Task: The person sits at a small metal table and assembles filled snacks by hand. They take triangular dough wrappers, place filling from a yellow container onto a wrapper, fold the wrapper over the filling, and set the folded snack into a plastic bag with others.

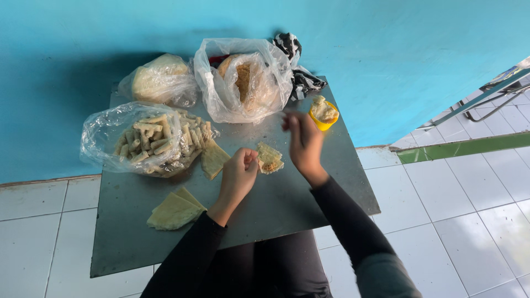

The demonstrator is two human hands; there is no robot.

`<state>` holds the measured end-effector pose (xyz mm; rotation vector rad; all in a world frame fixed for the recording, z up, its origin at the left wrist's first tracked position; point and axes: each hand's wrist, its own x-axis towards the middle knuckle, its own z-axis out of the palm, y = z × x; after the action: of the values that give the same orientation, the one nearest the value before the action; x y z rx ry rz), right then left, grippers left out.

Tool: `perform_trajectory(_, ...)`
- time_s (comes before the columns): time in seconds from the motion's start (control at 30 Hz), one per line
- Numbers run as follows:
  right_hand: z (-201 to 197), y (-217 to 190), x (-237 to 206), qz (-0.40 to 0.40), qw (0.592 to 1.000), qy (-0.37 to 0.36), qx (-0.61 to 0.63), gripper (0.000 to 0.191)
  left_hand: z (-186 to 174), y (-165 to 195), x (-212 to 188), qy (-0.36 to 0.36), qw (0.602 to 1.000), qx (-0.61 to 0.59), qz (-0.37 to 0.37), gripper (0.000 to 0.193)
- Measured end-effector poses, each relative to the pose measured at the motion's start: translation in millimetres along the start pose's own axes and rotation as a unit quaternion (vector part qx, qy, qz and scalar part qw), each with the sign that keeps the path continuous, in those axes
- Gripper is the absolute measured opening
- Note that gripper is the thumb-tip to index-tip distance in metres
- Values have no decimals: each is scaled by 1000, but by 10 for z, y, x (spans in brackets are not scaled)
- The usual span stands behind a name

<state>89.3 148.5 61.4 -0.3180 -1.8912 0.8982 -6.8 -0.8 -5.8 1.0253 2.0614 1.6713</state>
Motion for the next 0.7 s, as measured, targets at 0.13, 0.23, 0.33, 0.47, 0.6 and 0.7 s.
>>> perform_trajectory(0.13, 421, 83, 531, 15, 995, -99, -9, 34, 17, -25, -21, 1, 997, -29, 74, 17)
perform_trajectory(0.23, 358, 89, 449, 6, 992, -103, -76, 38, 36, 15, -25, 0, 997, 18, 76, 16)
perform_trajectory(0.33, 38, 68, 53, 23, 981, -105, -161, 22, 48, 83, -50, -7, 995, 54, 78, 20)
perform_trajectory(0.47, -237, -3, -519, 79, 958, -142, -237, 18, 52, 143, -86, -1, 989, 102, 110, 20)
perform_trajectory(0.6, -241, -40, -740, 39, 953, -125, -274, 16, 45, 159, -85, 20, 979, 146, 143, 19)
perform_trajectory(0.7, -197, -46, -733, 75, 955, -136, -254, 12, -3, 160, -94, 15, 967, 196, 161, 12)
